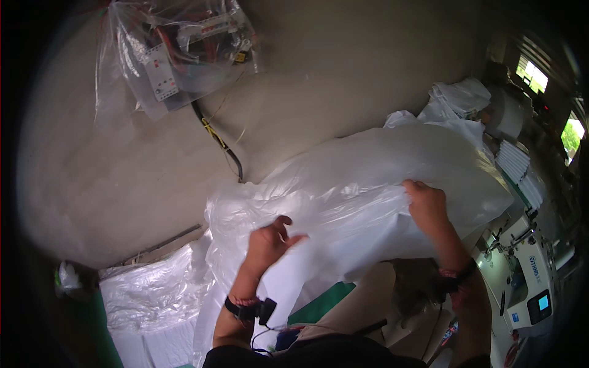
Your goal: Sewing large white plastic sheets using an industrial sewing machine.
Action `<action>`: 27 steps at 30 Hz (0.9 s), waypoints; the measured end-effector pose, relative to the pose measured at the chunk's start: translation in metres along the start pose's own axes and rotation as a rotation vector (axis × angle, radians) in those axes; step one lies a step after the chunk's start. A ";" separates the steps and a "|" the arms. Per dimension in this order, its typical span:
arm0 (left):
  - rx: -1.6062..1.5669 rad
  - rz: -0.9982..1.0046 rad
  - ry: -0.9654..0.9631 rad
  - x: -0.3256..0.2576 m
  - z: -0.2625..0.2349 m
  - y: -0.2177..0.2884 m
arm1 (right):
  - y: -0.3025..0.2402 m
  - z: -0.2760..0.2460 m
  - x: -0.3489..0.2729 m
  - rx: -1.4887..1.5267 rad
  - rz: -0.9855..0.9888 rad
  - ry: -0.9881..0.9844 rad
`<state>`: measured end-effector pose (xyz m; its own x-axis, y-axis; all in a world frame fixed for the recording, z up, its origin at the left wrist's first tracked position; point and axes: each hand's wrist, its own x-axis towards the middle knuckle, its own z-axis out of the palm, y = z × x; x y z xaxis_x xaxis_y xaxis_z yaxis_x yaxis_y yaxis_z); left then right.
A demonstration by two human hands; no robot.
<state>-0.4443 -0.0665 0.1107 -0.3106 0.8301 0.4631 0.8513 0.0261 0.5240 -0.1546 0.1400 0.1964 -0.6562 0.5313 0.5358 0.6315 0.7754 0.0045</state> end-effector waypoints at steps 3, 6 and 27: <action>0.359 0.144 -0.145 -0.030 0.075 0.007 | -0.005 -0.002 0.002 -0.028 -0.025 0.036; 0.455 -0.208 -0.615 -0.057 0.122 -0.042 | -0.002 -0.007 0.002 -0.065 -0.035 0.078; 0.000 0.084 0.114 -0.040 0.076 -0.025 | -0.004 0.007 0.012 -0.106 0.052 0.051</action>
<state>-0.4211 -0.0579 0.0252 -0.2844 0.7610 0.5831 0.8762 -0.0406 0.4803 -0.1682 0.1453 0.1972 -0.6009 0.5501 0.5799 0.7062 0.7052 0.0629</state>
